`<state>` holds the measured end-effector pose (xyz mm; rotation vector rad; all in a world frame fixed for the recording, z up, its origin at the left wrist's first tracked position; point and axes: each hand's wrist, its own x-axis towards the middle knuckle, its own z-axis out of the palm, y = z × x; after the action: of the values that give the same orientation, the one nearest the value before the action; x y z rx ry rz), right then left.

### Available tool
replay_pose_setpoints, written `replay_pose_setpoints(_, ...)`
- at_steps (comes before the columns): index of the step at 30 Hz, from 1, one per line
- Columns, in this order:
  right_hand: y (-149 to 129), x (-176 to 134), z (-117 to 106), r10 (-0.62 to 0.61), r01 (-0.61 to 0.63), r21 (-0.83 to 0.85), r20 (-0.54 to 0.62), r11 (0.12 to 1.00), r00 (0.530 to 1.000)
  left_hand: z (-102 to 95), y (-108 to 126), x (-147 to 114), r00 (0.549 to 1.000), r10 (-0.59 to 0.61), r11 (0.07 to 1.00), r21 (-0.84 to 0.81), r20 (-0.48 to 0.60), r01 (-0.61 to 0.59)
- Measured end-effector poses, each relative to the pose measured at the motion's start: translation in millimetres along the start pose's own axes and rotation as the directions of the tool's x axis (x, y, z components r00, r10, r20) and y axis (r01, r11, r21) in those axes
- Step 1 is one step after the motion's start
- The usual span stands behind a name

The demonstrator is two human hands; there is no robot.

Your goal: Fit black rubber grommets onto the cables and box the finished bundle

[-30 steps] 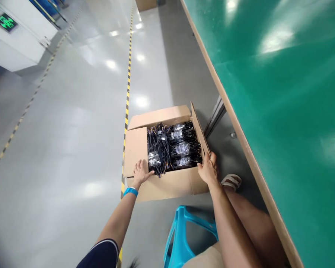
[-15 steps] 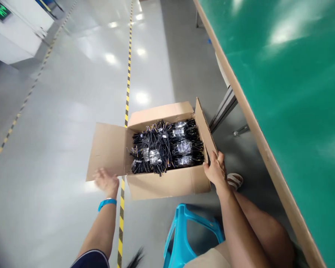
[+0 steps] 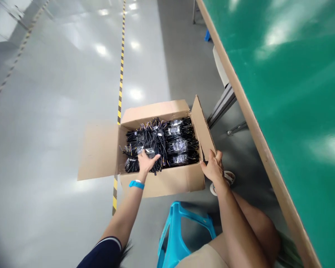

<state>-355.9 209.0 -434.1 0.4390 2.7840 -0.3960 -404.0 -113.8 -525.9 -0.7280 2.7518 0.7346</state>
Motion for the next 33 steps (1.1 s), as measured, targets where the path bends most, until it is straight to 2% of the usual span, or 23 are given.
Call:
replay_pose_setpoints(2,0.2,0.2,-1.2,0.01,-0.01,-0.014,-0.002,1.0,1.0,19.8,20.9,-5.5,0.996,-0.08,0.997,-0.011,-0.027,0.08)
replay_pose_setpoints(3,0.4,0.5,-2.0,0.016,-0.016,-0.02,-0.004,1.0,1.0,23.4,27.0,-6.4,0.992,-0.116,0.993,-0.016,-0.038,0.116)
replay_pose_setpoints(5,1.1,1.0,-3.7,0.025,-0.025,-0.024,-0.009,0.999,1.0,16.6,29.6,-6.1,0.989,-0.136,0.99,-0.04,-0.053,0.134)
replay_pose_setpoints(8,2.4,1.4,-5.7,0.034,-0.034,-0.018,-0.007,0.999,0.999,-21.2,15.4,-4.6,0.989,-0.072,0.996,-0.057,-0.128,0.065)
replay_pose_setpoints(12,3.3,0.2,-6.2,0.056,-0.056,-0.012,-0.001,0.998,0.998,-81.2,-15.9,1.2,0.955,0.018,1.0,0.007,-0.297,-0.017)
replay_pose_setpoints(14,3.1,-0.7,-5.8,0.061,-0.061,-0.015,0.004,0.998,0.998,-94.7,-31.3,6.4,0.94,0.021,0.999,0.05,-0.341,-0.004)
replay_pose_setpoints(17,3.6,-1.4,-5.4,0.066,-0.066,-0.03,0.01,0.997,0.998,-84.4,-51.5,17.6,0.951,-0.029,0.993,0.103,-0.309,0.064)
replay_pose_setpoints(21,8.6,0.1,-8.7,0.088,-0.087,-0.066,0.012,0.994,0.996,-52.6,-69.6,48.9,0.984,-0.152,0.975,0.149,-0.095,0.165)
replay_pose_setpoints(25,13.1,2.8,-15.5,0.112,-0.11,-0.099,0.019,0.989,0.993,-46.2,-79.4,86.6,0.977,-0.21,0.959,0.203,0.045,0.196)
replay_pose_setpoints(28,11.2,2.1,-16.8,0.113,-0.11,-0.105,0.016,0.988,0.994,-42.5,-79.9,92.4,0.971,-0.235,0.944,0.25,0.045,0.217)
replay_pose_setpoints(33,0.1,-3.3,-10.2,0.119,-0.117,-0.107,0.009,0.987,0.993,-18.3,-77.4,69.1,0.984,-0.172,0.93,0.323,-0.036,0.174)
